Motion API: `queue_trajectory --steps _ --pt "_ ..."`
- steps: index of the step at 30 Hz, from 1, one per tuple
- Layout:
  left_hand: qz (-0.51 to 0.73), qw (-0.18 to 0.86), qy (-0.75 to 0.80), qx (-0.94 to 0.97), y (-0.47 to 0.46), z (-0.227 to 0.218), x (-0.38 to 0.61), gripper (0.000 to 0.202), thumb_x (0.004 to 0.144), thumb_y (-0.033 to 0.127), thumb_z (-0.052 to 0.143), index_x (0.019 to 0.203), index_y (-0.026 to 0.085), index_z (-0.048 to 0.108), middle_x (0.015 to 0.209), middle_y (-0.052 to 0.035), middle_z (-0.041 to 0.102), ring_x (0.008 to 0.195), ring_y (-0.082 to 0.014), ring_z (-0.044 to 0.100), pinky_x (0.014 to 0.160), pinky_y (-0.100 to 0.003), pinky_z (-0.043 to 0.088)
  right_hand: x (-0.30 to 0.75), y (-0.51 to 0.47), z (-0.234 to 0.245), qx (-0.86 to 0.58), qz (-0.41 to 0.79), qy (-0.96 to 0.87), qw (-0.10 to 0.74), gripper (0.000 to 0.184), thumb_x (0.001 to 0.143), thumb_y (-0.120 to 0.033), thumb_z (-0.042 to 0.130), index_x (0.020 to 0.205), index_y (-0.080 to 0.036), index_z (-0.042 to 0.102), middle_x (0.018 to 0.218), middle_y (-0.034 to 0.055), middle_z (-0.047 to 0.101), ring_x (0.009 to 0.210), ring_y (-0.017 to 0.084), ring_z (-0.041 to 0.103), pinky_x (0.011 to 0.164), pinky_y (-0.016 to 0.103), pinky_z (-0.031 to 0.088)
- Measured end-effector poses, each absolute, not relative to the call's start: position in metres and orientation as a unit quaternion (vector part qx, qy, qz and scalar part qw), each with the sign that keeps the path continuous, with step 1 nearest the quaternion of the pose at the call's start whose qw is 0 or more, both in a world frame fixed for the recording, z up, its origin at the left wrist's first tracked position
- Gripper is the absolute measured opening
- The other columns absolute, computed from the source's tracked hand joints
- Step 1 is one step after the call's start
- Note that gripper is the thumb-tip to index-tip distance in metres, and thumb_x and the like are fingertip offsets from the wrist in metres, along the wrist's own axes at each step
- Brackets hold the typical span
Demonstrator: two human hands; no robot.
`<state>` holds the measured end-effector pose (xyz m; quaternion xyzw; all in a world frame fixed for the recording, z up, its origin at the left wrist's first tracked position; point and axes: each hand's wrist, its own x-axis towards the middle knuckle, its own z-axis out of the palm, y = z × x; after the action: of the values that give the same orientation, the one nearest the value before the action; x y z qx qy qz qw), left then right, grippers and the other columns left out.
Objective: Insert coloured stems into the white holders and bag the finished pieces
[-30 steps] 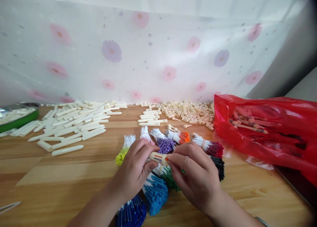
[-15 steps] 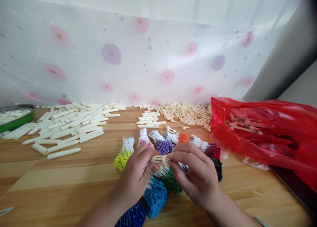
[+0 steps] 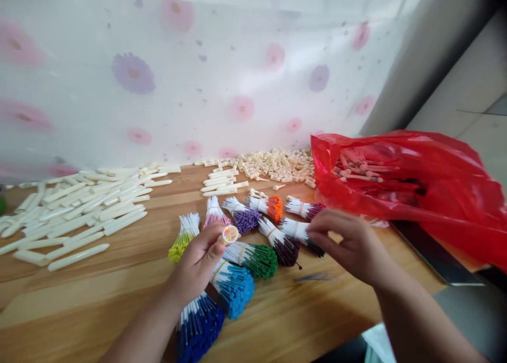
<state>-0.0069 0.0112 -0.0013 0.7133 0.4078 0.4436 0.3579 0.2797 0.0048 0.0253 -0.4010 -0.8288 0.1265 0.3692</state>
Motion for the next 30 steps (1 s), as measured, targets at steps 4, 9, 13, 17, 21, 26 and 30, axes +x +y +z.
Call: queue_trajectory --steps 4,9,13,17,21,26,30 --pt "0.429 0.385 0.388 0.719 0.008 0.000 -0.005 0.051 0.083 0.062 0.044 0.093 0.018 0.068 0.083 -0.0056 0.060 0.078 -0.0198 0.053 0.074 -0.028 0.041 0.314 -0.030 -0.013 -0.470 0.100 -0.857 0.186 0.014 0.084 -0.020 0.059 0.097 -0.021 0.064 0.092 0.0078 0.066 0.082 0.019 0.062 0.070 0.030 0.052" --pt "0.420 0.409 0.343 0.734 0.006 -0.005 -0.004 0.052 0.084 0.061 0.043 0.097 0.016 0.067 0.077 -0.0032 0.053 0.074 -0.0178 0.049 0.070 -0.028 0.040 0.301 -0.046 -0.044 -0.532 0.040 -0.840 0.102 0.014 0.085 -0.014 0.053 0.086 -0.020 0.066 0.090 0.0073 0.065 0.088 0.022 0.059 0.077 0.033 0.050" --pt "0.402 0.446 0.300 0.741 0.005 -0.005 -0.004 0.054 0.085 0.060 0.041 0.100 0.014 0.066 0.080 -0.0043 0.053 0.074 -0.0173 0.048 0.069 -0.027 0.039 0.294 -0.045 -0.029 -0.511 0.070 -0.846 0.137 0.019 0.087 -0.015 0.049 0.072 -0.017 0.061 0.075 0.0054 0.062 0.071 0.018 0.058 0.067 0.030 0.050" --pt "0.398 0.461 0.266 0.747 0.004 -0.003 -0.005 0.054 0.085 0.060 0.043 0.100 0.014 0.066 0.080 -0.0043 0.052 0.075 -0.0173 0.047 0.069 -0.027 0.038 0.281 -0.054 0.015 -0.406 0.190 -0.783 0.432 0.007 0.088 -0.017 0.053 0.085 -0.019 0.059 0.077 0.0037 0.063 0.071 0.014 0.062 0.062 0.024 0.052" --pt "0.384 0.459 0.247 0.762 0.003 -0.001 -0.004 0.052 0.086 0.059 0.041 0.099 0.014 0.065 0.081 -0.0035 0.052 0.078 -0.0177 0.048 0.072 -0.027 0.037 0.247 -0.065 0.051 -0.299 0.179 -0.714 0.607 0.016 0.079 -0.005 0.062 0.086 -0.018 0.061 0.078 0.0030 0.068 0.078 0.017 0.066 0.067 0.028 0.055" --pt "0.368 0.478 0.260 0.754 0.002 -0.002 -0.003 0.048 0.087 0.058 0.041 0.091 0.015 0.063 0.083 -0.0025 0.052 0.078 -0.0164 0.047 0.071 -0.026 0.038 0.212 -0.062 0.058 -0.260 0.146 -0.738 0.606 0.030 0.075 0.002 0.062 0.098 -0.018 0.061 0.090 0.0065 0.070 0.084 0.019 0.068 0.074 0.034 0.057" --pt "0.359 0.484 0.264 0.753 0.003 -0.003 -0.004 0.048 0.087 0.059 0.041 0.091 0.016 0.061 0.083 -0.0024 0.052 0.078 -0.0165 0.046 0.069 -0.026 0.037 0.203 -0.055 0.055 -0.269 0.114 -0.757 0.585 0.027 0.076 0.001 0.063 0.098 -0.016 0.060 0.090 0.0079 0.071 0.084 0.016 0.068 0.074 0.028 0.058"
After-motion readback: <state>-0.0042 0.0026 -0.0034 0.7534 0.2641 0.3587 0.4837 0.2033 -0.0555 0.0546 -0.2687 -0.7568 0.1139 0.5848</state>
